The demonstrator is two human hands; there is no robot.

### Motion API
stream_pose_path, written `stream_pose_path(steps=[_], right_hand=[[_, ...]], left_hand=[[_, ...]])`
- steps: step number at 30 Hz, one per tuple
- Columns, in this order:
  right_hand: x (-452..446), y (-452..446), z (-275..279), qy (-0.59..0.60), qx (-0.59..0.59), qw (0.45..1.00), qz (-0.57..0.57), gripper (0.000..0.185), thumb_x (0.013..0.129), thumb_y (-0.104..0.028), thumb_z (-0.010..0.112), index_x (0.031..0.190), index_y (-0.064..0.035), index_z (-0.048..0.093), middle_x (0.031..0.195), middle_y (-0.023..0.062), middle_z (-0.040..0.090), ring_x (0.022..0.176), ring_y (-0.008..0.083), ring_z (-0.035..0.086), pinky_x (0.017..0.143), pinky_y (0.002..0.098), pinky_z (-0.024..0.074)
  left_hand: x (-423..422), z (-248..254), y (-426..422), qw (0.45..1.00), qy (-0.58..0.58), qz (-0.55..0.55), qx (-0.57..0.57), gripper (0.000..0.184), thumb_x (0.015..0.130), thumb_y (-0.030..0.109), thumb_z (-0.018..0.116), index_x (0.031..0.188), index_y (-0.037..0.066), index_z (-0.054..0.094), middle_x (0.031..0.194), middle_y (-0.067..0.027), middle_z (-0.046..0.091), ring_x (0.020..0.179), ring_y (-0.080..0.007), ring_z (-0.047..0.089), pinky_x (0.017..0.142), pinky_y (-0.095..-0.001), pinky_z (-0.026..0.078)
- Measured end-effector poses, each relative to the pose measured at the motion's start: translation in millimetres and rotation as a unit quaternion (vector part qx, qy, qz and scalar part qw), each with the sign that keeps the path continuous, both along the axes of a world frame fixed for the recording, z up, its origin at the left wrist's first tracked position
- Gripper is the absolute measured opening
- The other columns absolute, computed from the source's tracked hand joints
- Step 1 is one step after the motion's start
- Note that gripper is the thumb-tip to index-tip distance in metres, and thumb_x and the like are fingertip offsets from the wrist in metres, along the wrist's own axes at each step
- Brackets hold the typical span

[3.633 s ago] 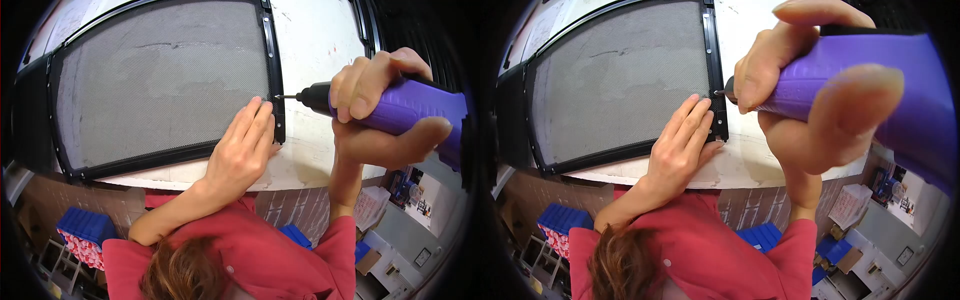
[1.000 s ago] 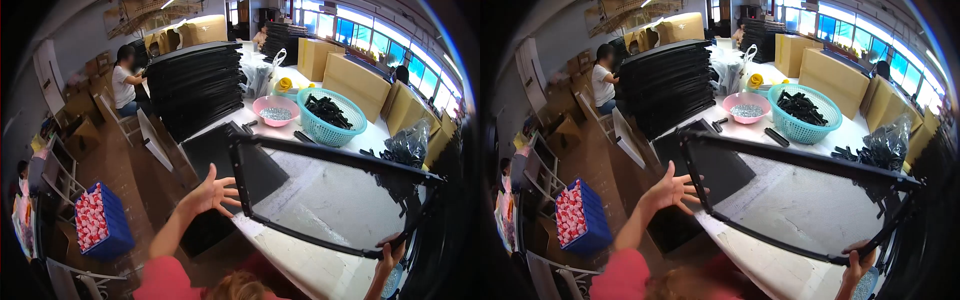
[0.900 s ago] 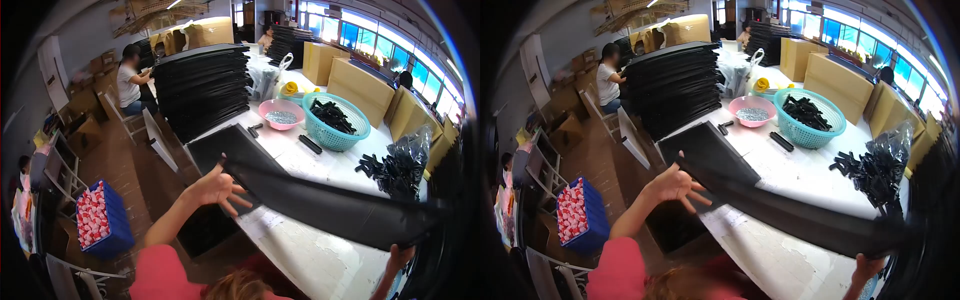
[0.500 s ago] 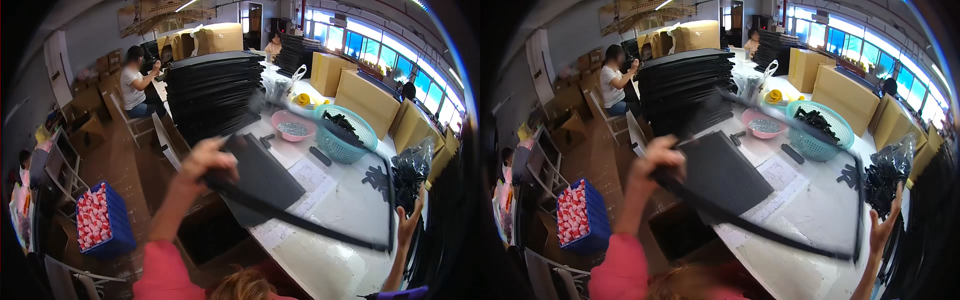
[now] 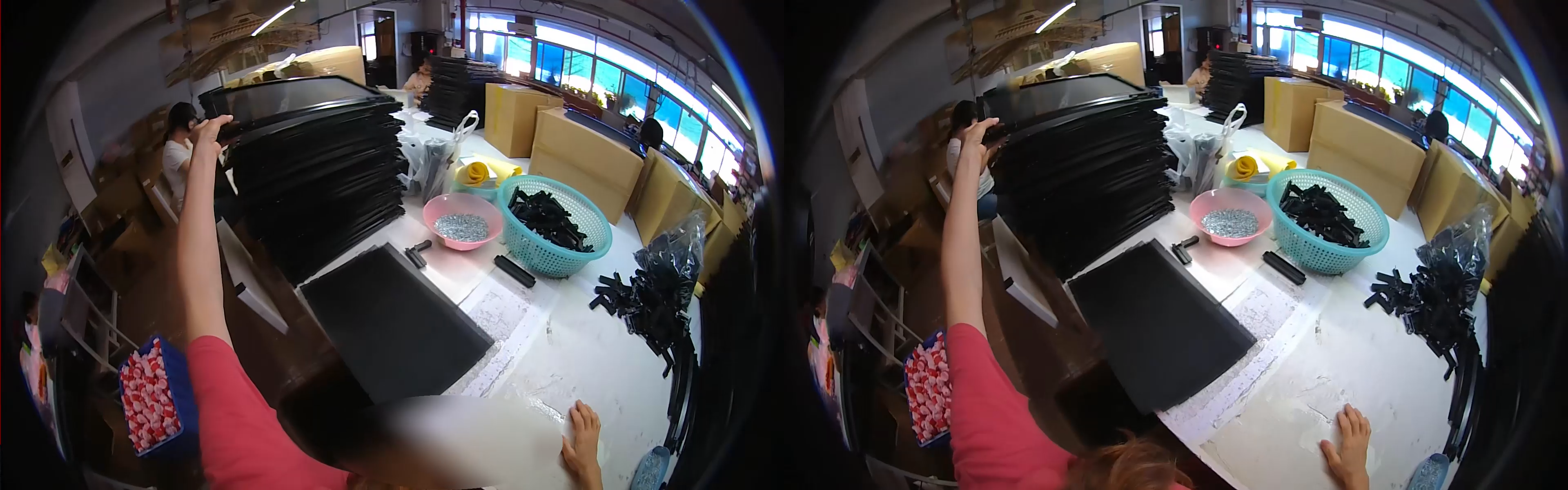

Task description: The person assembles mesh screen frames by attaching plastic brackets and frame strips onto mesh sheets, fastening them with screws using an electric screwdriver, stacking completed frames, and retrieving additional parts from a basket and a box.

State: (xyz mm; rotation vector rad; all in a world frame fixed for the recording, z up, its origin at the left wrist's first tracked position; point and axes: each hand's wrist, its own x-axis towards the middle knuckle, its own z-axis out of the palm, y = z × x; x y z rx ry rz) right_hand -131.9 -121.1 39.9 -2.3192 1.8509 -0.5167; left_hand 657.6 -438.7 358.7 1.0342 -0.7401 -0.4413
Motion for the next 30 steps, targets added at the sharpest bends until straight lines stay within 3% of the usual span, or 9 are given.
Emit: stream_pose_path(steps=[5,7,10,13,15,18,20,22,30], right_hand=[[2,0,4,-0.006,0.008,1.0,-0.024,0.063,0.067,-0.023,0.068,0.122,-0.0002,0.048,0.136,0.0188,0.041,0.126,0.0368,0.034,0.106,0.0474,0.0213],[3,-2,4,-0.007,0.014,1.0,-0.026,0.061,0.068,-0.021,0.068,0.122,-0.0011,0.049,0.137,0.0171,0.041,0.125,0.0367,0.034,0.107,0.0468,0.0215],[1,-2,4,-0.016,0.02,0.999,-0.032,0.06,0.069,-0.015,0.068,0.124,-0.0014,0.049,0.137,0.0159,0.041,0.127,0.0358,0.034,0.108,0.0462,0.0207],[-1,-4,2,-0.026,0.022,0.999,-0.037,0.058,0.071,-0.014,0.066,0.125,-0.0013,0.048,0.138,0.0157,0.041,0.129,0.0344,0.034,0.109,0.0459,0.0203],[0,-2,3,-0.027,0.023,0.999,-0.036,0.057,0.072,-0.013,0.065,0.125,-0.0011,0.048,0.139,0.0153,0.041,0.129,0.0336,0.034,0.11,0.0445,0.0209],[0,-5,5,-0.014,0.02,0.999,-0.034,0.056,0.073,-0.012,0.064,0.126,-0.0006,0.047,0.139,0.0146,0.041,0.129,0.033,0.034,0.109,0.0426,0.0222],[-2,-4,2,-0.014,0.02,0.999,-0.025,0.056,0.074,-0.012,0.064,0.126,-0.0005,0.047,0.138,0.0144,0.041,0.129,0.033,0.035,0.108,0.0425,0.0228],[-1,-5,2,-0.013,-0.001,1.0,-0.014,0.055,0.074,-0.011,0.063,0.126,-0.0004,0.047,0.138,0.0145,0.041,0.128,0.0331,0.035,0.108,0.0424,0.0231],[-14,-1,-8,-0.093,-0.002,0.996,-0.007,0.048,0.078,-0.01,0.062,0.124,-0.0033,0.051,0.135,0.0119,0.046,0.126,0.0301,0.039,0.107,0.0401,0.0266]], left_hand=[[45,-5,-63,0.964,-0.163,0.151,0.145,0.027,0.065,0.021,0.073,0.083,0.001,0.066,0.087,-0.0117,0.065,0.073,-0.0219,0.064,0.06,-0.0375,0.055],[-13,17,-32,0.726,-0.413,0.398,0.38,0.044,0.072,0.038,0.065,0.097,0.002,0.068,0.099,-0.0173,0.067,0.094,-0.0272,0.066,0.072,-0.0371,0.053],[-5,8,-29,0.662,-0.481,0.502,0.281,0.04,0.08,0.043,0.06,0.092,0.005,0.068,0.097,-0.0185,0.066,0.093,-0.0353,0.064,0.078,-0.0446,0.05],[-88,-15,8,0.657,-0.635,0.406,-0.012,0.045,0.088,0.044,0.054,0.108,0.005,0.066,0.101,-0.0188,0.065,0.096,-0.0334,0.061,0.082,-0.0419,0.047],[-205,-86,86,0.826,-0.561,-0.031,0.031,0.06,0.083,0.044,0.063,0.126,0.004,0.053,0.131,-0.0172,0.049,0.109,-0.0316,0.054,0.095,-0.0439,0.042],[-296,-194,188,0.381,-0.847,-0.353,0.111,0.101,0.064,0.054,0.074,0.141,0.005,0.031,0.146,-0.0265,0.021,0.139,-0.0381,0.016,0.108,-0.0547,0.02],[-298,-275,229,0.415,-0.722,-0.525,0.179,0.099,0.069,0.044,0.074,0.144,0.004,0.022,0.149,-0.0245,0.012,0.14,-0.0387,0.01,0.11,-0.0543,0.015],[-293,-304,238,0.48,-0.754,-0.435,0.108,0.073,0.071,0.019,0.073,0.135,0.007,0.041,0.143,-0.0189,0.032,0.134,-0.0355,0.028,0.106,-0.0481,0.029],[-309,-261,208,0.646,-0.503,-0.558,0.138,0.039,0.074,-0.005,0.065,0.111,0.006,0.065,0.116,-0.0122,0.063,0.112,-0.0266,0.057,0.086,-0.0343,0.053]])
